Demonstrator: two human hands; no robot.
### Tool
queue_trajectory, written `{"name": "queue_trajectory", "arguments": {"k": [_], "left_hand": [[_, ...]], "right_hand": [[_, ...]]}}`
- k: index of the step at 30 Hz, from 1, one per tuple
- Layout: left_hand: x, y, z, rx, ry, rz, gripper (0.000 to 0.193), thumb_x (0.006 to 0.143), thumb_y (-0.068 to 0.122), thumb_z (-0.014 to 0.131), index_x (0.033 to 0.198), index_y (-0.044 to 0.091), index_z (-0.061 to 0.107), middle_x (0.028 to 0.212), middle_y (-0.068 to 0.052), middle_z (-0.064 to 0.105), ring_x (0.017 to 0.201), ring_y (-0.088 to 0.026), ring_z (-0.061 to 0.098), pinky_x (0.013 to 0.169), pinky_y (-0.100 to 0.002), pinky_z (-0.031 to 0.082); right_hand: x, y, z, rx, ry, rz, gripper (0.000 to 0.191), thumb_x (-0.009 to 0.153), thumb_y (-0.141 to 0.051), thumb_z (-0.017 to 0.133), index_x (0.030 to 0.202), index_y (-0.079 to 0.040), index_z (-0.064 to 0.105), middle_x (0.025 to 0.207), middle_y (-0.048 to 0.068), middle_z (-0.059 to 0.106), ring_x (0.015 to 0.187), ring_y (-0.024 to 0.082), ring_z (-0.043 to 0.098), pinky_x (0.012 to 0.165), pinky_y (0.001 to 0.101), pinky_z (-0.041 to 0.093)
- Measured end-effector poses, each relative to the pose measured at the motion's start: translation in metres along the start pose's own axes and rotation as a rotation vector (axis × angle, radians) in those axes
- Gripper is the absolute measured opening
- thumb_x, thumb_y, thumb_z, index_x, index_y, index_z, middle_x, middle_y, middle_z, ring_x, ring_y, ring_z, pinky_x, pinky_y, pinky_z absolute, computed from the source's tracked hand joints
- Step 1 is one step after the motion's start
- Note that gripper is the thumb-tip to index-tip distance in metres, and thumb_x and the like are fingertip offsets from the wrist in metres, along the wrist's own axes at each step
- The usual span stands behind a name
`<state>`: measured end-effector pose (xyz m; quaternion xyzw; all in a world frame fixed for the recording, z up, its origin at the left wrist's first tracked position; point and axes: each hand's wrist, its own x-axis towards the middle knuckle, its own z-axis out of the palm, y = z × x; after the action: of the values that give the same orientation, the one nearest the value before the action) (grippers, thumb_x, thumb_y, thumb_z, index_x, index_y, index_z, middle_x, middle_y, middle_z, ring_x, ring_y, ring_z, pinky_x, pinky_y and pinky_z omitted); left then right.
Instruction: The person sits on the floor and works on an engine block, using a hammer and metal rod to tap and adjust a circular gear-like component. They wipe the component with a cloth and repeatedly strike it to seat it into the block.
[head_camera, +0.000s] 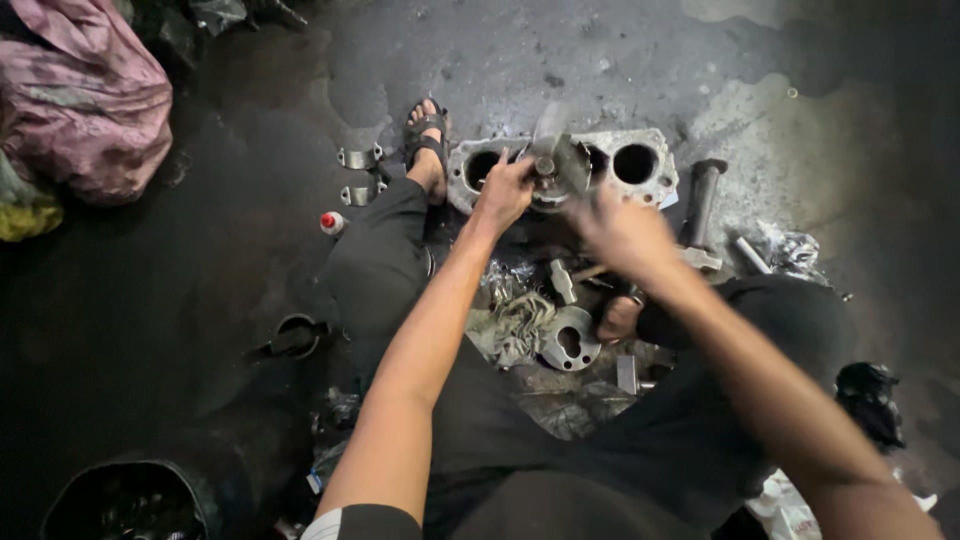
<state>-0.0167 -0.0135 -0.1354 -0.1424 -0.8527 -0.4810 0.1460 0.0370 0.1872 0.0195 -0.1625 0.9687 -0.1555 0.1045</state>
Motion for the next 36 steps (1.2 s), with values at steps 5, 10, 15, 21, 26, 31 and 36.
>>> {"name": "queue_trajectory", "arguments": {"k": [5,10,15,21,26,31,36], "left_hand": [[-0.002,0.001,0.002,-0.053,0.098,0.036,0.043,0.079,-0.004,0.063,0.12,0.007,0.069,0.102,-0.025,0.072,0.098,-0.043,0.069,0.1,-0.05,0.047],[0.01,-0.004,-0.001,-0.144,0.222,-0.193,0.028,0.092,0.007,0.065,0.12,0.003,0.065,0.105,-0.025,0.074,0.105,-0.04,0.073,0.086,-0.044,0.057],[0.015,-0.012,-0.031,0.182,0.097,-0.39,0.038,0.095,0.02,0.069,0.126,-0.001,0.059,0.104,-0.03,0.069,0.102,-0.049,0.064,0.082,-0.056,0.05],[0.002,-0.005,-0.026,0.155,0.01,-0.26,0.027,0.09,0.017,0.067,0.113,0.001,0.065,0.108,-0.026,0.073,0.105,-0.048,0.065,0.083,-0.055,0.052],[-0.003,0.001,-0.015,0.282,-0.151,-0.425,0.031,0.091,0.026,0.07,0.114,0.004,0.067,0.107,-0.025,0.072,0.104,-0.045,0.066,0.09,-0.053,0.051],[-0.015,0.013,0.004,-0.09,-0.401,-0.376,0.034,0.09,0.032,0.065,0.11,0.005,0.07,0.104,-0.022,0.077,0.101,-0.038,0.073,0.089,-0.048,0.055],[0.005,-0.004,-0.013,0.135,-0.249,-0.506,0.039,0.096,0.041,0.062,0.114,0.008,0.072,0.113,-0.021,0.073,0.11,-0.04,0.069,0.092,-0.049,0.053]], "right_hand": [[-0.005,0.023,0.053,0.692,0.027,0.195,0.039,0.1,-0.039,0.064,0.123,-0.008,0.063,0.071,0.012,0.063,0.059,0.018,0.056,0.05,0.036,0.046],[0.01,0.055,0.06,1.099,0.13,0.405,0.029,0.104,-0.036,0.062,0.1,-0.008,0.054,0.065,-0.001,0.051,0.049,0.013,0.047,0.043,0.0318,0.037],[0.018,0.083,0.079,1.409,0.023,0.763,0.028,0.102,-0.036,0.058,0.091,-0.014,0.048,0.065,-0.002,0.049,0.047,0.012,0.045,0.042,0.0316,0.043],[0.021,0.086,0.095,1.435,-0.02,0.801,0.031,0.103,-0.037,0.058,0.089,-0.01,0.054,0.067,0.0,0.05,0.049,0.013,0.047,0.046,0.0329,0.046],[0.025,0.078,0.095,1.333,-0.051,0.806,0.033,0.102,-0.039,0.058,0.085,-0.011,0.056,0.068,-0.001,0.05,0.051,0.013,0.046,0.047,0.0332,0.047],[0.029,0.07,0.099,1.341,-0.015,0.782,0.035,0.103,-0.038,0.059,0.083,-0.009,0.057,0.069,0.0,0.052,0.052,0.013,0.048,0.048,0.0327,0.047],[0.027,0.077,0.098,1.363,-0.047,0.843,0.035,0.103,-0.039,0.057,0.082,-0.011,0.054,0.067,0.0,0.049,0.051,0.013,0.046,0.046,0.0327,0.045]]}}
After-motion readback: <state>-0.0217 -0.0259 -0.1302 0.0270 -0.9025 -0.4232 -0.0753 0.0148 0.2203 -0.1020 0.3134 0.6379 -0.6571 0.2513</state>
